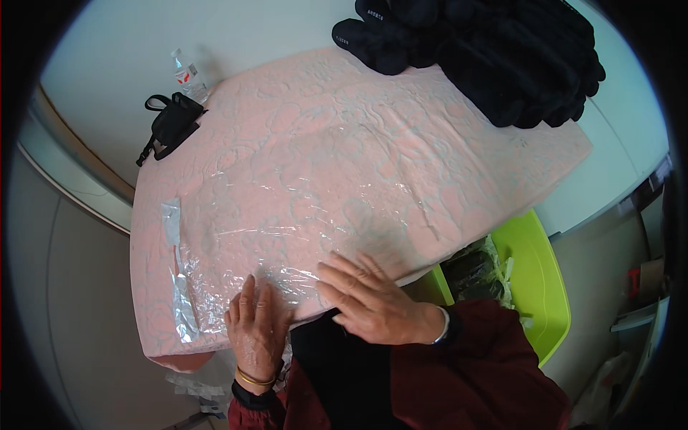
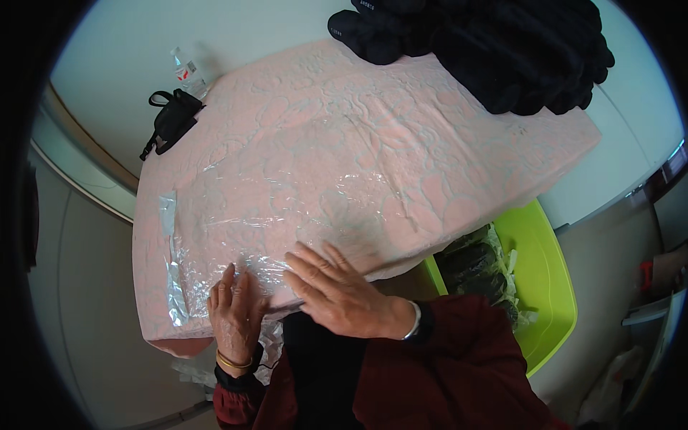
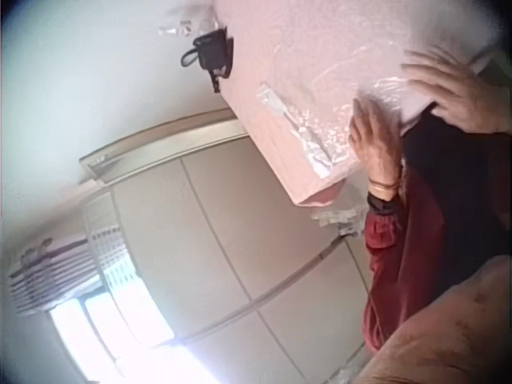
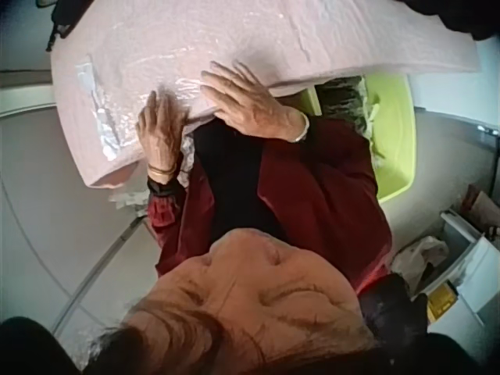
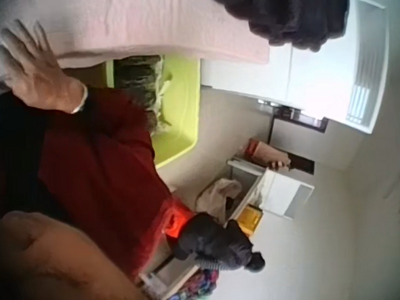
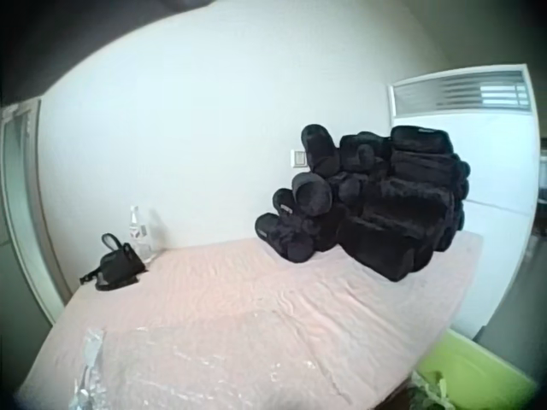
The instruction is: The person retrieves a plastic bag from a green bin and spreads it out on a table. They then take a black cushion from a stack, slide it into the bag, and place the packaged cushion back into the bin.
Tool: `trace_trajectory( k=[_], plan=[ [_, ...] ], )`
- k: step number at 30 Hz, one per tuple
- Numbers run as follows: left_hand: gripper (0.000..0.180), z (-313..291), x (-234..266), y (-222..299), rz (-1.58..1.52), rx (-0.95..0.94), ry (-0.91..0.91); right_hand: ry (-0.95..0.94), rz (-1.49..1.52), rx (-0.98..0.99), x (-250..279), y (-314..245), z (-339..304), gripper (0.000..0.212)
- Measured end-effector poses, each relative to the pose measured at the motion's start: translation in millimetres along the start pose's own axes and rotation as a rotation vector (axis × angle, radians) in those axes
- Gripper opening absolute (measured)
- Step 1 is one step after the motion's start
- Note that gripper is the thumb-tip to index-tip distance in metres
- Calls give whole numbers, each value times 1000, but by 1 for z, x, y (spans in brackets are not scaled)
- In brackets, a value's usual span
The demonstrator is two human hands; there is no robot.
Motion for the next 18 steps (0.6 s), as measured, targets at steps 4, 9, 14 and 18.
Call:
trace_trajectory(
  k=[4,9,14,18],
  plan=[
    [52,10,-3,18,-178,-35,-34,-69,145,-22,-30,-14,11,81],
    [71,12,-13,11,-37,-103,-81,-157,-70,-58,-40,3,5,92],
    [97,-6,-6,-15,93,-104,-126,-184,-184,-129,-10,39,-8,97],
    [103,-24,12,-60,96,-24,-109,-202,-270,-236,18,69,-20,98]
  ],
)
Point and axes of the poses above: each hand's wrist, its own z-axis towards the middle knuckle, its own x-axis out of the back of the hand, y = z × x, the point moved 6 cm from there along z, towards the middle knuckle, and after that the axes turned 10 degrees about -x, right-handed, at the moved point
